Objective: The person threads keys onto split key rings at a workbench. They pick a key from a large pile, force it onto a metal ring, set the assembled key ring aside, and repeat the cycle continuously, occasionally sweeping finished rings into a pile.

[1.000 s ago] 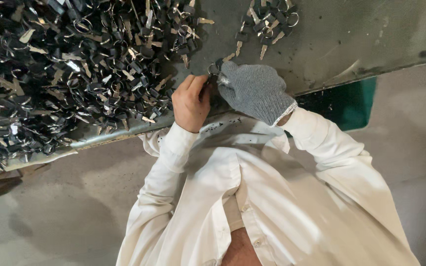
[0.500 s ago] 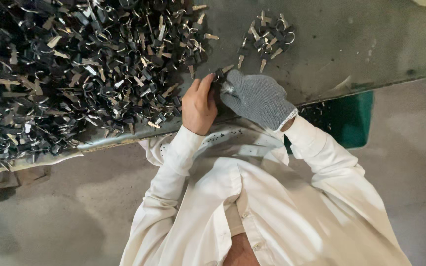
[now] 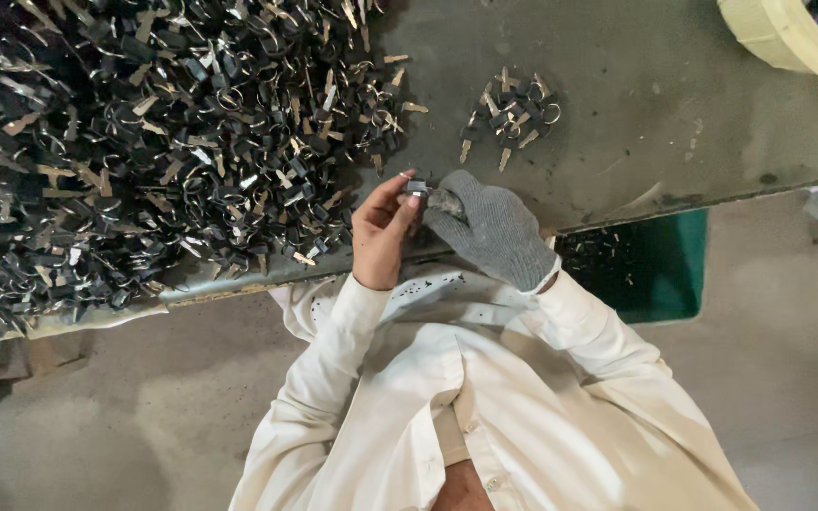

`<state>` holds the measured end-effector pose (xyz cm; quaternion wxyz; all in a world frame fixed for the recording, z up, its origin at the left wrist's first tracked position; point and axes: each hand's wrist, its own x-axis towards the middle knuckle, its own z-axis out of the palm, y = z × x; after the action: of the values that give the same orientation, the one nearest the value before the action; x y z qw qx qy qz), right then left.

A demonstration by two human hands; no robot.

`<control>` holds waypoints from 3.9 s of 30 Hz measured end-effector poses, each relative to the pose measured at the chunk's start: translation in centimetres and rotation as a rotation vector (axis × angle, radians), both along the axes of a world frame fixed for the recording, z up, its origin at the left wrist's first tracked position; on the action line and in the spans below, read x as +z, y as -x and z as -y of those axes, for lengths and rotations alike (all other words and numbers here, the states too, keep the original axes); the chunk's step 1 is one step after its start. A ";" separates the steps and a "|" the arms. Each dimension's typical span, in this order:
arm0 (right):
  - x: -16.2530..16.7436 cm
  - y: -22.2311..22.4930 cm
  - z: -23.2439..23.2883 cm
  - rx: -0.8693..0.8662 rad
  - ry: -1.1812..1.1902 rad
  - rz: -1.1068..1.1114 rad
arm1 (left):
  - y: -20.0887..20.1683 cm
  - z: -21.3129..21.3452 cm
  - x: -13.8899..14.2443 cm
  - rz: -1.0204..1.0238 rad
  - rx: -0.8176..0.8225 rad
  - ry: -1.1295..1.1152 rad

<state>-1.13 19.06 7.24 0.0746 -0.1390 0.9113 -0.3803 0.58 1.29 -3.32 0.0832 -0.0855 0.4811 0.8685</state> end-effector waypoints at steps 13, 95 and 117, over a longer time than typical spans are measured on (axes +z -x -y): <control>-3.5 -0.1 -2.0 -0.140 0.588 0.377 | 0.0 0.3 4.4 -0.667 0.063 0.951; -0.9 1.3 2.1 0.151 -0.513 -0.046 | 0.7 2.2 3.0 -0.592 -0.004 1.088; 0.6 -0.3 2.3 0.193 -0.423 -0.086 | 1.1 1.0 3.8 -0.379 -0.022 1.018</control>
<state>-0.79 16.71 7.80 0.0990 -0.2228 0.9555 -0.1658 -0.56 0.32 0.48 -0.0478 0.0483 0.8485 0.5248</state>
